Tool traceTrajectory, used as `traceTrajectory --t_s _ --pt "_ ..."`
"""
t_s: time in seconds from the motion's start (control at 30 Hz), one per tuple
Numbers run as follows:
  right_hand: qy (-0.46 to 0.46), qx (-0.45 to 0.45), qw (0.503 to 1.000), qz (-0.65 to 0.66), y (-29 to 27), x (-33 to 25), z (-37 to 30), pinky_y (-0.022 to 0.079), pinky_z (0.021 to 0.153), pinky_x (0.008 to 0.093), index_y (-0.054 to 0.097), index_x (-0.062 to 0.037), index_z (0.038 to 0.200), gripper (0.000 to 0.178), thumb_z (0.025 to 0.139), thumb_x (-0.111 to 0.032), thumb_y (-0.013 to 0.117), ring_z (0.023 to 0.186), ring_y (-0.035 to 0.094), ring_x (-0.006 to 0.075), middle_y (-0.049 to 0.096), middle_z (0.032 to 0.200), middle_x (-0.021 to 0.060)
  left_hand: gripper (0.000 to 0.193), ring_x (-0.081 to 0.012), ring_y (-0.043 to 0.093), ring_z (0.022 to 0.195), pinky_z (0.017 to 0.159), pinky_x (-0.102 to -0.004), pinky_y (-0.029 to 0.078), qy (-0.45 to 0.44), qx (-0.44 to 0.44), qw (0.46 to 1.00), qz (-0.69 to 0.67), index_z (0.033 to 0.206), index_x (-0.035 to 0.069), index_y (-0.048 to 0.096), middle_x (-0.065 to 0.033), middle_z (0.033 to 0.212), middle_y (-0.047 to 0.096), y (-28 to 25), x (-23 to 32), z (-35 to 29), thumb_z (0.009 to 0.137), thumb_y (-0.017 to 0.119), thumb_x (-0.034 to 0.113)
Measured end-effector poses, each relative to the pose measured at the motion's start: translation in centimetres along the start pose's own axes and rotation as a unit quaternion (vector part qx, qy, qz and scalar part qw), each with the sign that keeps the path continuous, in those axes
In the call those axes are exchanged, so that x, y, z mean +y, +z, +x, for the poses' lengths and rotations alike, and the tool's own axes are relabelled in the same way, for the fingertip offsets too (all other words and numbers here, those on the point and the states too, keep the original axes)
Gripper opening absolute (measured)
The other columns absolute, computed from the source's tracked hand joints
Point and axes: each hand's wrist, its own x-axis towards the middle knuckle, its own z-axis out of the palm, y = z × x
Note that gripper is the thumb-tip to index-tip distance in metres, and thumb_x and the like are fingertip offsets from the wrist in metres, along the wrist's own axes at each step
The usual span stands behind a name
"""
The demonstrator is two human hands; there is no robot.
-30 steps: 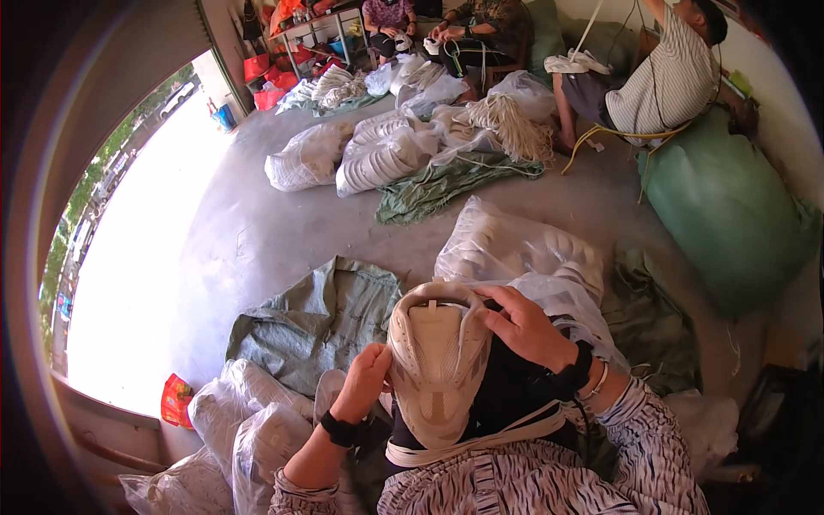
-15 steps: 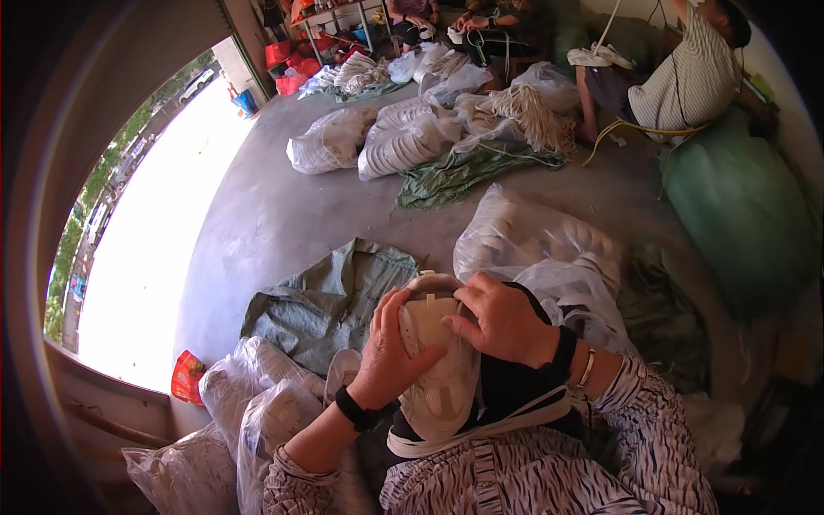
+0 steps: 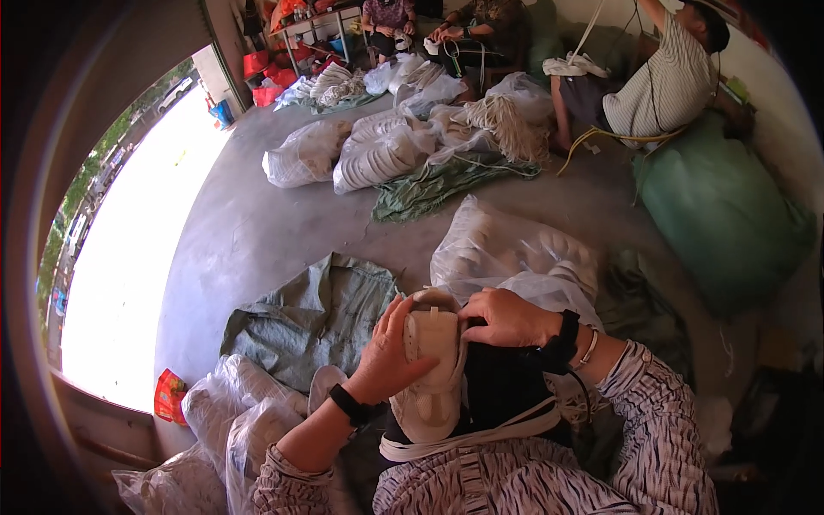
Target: Threading white shoelaces through the eyelets of a cream-colored shoe in a workflow line.
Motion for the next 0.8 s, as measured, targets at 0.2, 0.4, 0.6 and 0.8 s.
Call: traceTrajectory --t_s 0.2,0.4,0.6,0.8 --pt "-0.048 0.115 0.992 -0.018 0.8 -2.8 -0.5 0.047 0.072 0.0380 0.061 -0.0040 0.092 0.019 0.076 -0.011 0.065 0.077 0.057 0.0285 0.057 0.088 0.0088 0.105 -0.0428 0.017 0.136 0.110 -0.0459 0.021 -0.029 0.050 0.998 0.018 0.143 -0.001 0.011 -0.0281 0.146 0.016 2.5 0.7 -1.7 0.066 0.075 0.029" --pt "0.033 -0.032 0.997 0.059 2.7 -0.1 3.2 0.046 0.069 0.0380 0.059 -0.0034 0.087 0.019 0.073 -0.013 0.066 0.076 0.060 0.0304 0.061 0.079 0.0122 0.105 -0.0467 0.009 0.137 0.111 -0.0499 0.016 -0.001 0.014 0.997 0.079 0.142 -0.006 0.008 -0.0289 0.148 0.009 3.7 3.7 -3.9 0.064 0.072 0.024" --pt "0.073 -0.086 0.991 0.076 2.7 0.7 3.5 0.048 0.074 0.0324 0.062 -0.0004 0.097 0.032 0.074 -0.021 0.068 0.081 0.063 0.0243 0.066 0.088 0.0134 0.107 -0.0473 0.007 0.137 0.111 -0.0515 0.014 0.010 -0.001 0.992 0.128 0.144 -0.003 0.005 -0.0279 0.148 0.007 4.2 4.6 -4.6 0.064 0.071 0.023" --pt "0.097 0.011 0.981 0.165 3.1 0.5 3.3 0.047 0.072 0.0287 0.061 -0.0007 0.091 0.020 0.074 -0.010 0.067 0.081 0.061 0.0170 0.065 0.086 0.0091 0.078 -0.0514 0.010 0.134 0.102 -0.0580 0.027 0.044 -0.056 0.972 0.225 0.139 0.014 0.036 -0.0254 0.149 0.007 4.1 5.1 -5.3 0.069 0.069 0.023"
